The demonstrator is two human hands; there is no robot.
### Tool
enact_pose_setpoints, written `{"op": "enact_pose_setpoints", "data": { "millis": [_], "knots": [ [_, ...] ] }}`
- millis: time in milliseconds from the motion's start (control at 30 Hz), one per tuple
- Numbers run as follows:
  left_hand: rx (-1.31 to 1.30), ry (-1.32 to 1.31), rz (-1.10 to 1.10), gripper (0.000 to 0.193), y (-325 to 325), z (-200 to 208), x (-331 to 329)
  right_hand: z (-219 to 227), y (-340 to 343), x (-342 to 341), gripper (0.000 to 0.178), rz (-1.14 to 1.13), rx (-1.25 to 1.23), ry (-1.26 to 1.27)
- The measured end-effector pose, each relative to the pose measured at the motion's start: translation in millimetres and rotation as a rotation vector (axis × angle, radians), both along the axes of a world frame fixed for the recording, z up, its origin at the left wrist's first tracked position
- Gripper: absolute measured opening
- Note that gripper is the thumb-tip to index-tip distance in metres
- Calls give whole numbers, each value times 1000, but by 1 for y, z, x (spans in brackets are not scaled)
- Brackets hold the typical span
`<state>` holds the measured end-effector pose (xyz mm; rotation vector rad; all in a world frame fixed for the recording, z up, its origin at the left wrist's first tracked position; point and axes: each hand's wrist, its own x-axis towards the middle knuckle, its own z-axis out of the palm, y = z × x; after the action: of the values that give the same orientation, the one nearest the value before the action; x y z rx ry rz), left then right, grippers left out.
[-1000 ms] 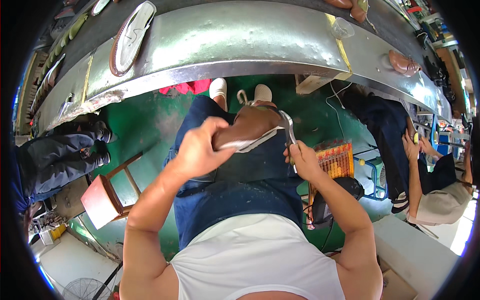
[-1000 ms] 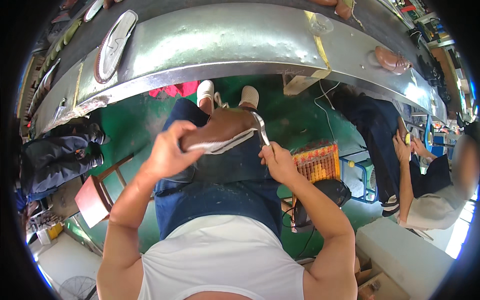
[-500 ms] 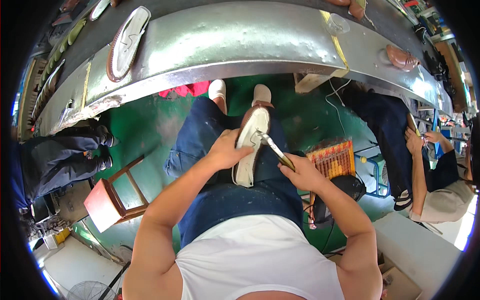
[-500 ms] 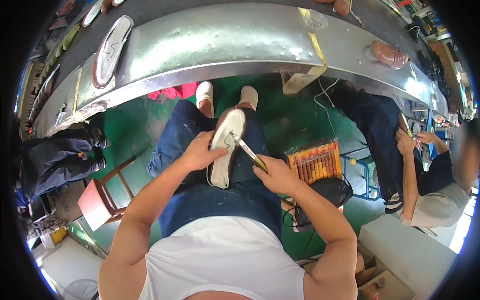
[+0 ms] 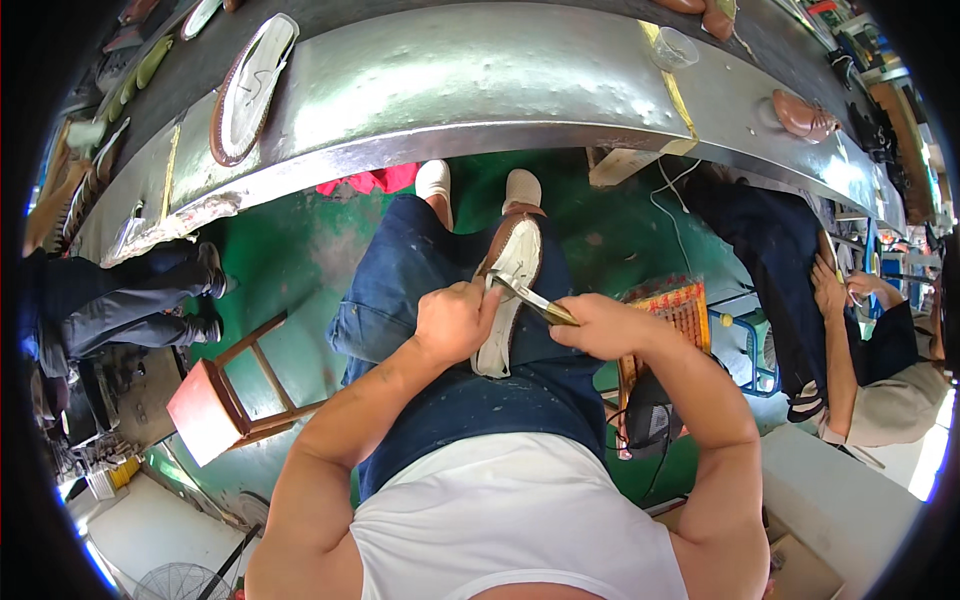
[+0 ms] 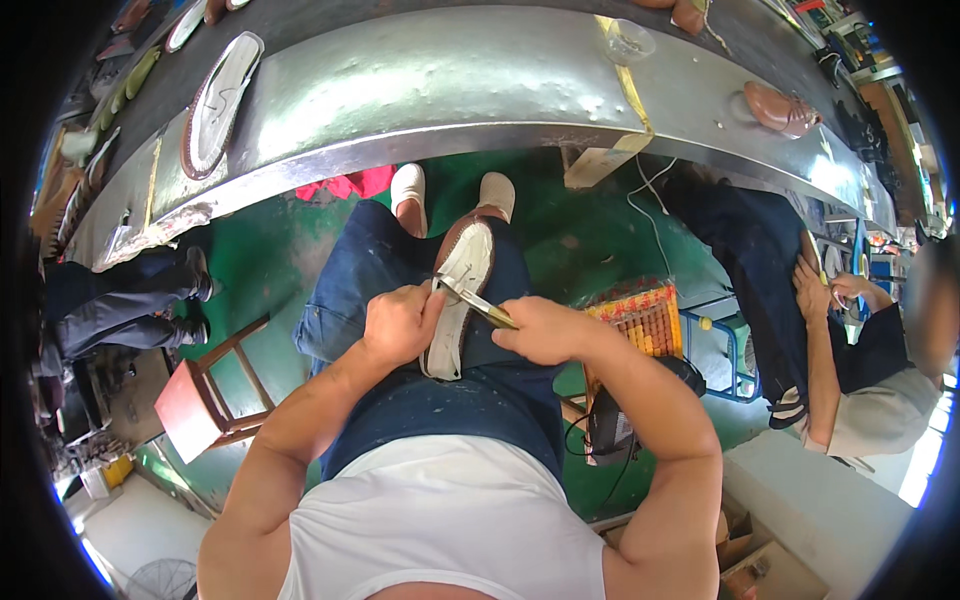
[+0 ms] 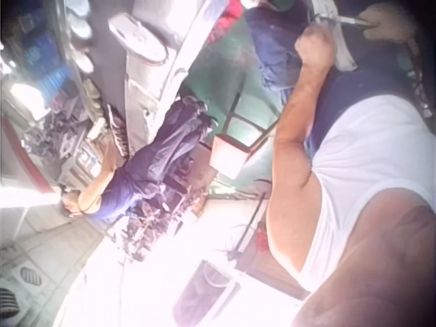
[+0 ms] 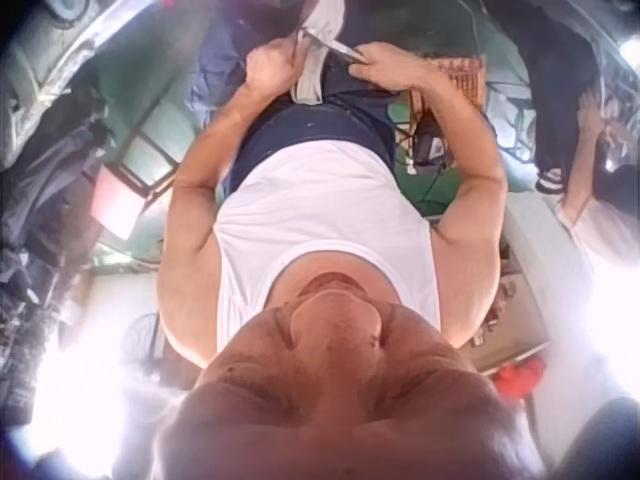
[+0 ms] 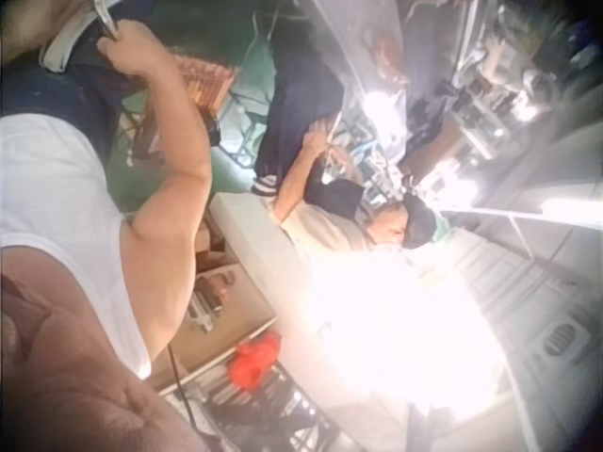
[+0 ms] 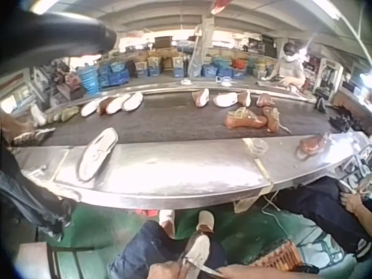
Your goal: Manual lasting of shoes using pincers to pull and secure the upper over the last.
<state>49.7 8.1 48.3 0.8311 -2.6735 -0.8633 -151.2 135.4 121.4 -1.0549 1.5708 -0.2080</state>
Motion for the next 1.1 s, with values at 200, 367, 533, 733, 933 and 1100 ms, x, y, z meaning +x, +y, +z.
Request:
{"op": "enact_pose_setpoints", "data": {
  "millis": [200,367,533,733,933,1100],
  "knots": [
    [1728,235,449,59,-11,-65,-3,-26,-6,12,34,118,-200,246],
    [1839,453,281,62,-17,-70,9,-69,8,50,32,-178,-249,110],
    [1705,418,274,56,-18,-64,1,-103,23,76,29,-442,-289,-35],
    [1571,372,301,50,-16,-57,-14,-127,38,15,36,-661,290,-1218],
    [1461,277,398,48,-16,-58,-24,-95,40,-36,42,-406,249,-828],
    [1341,166,370,48,-17,-50,-31,-63,5,-14,38,-362,-366,-152]
  ]
}}
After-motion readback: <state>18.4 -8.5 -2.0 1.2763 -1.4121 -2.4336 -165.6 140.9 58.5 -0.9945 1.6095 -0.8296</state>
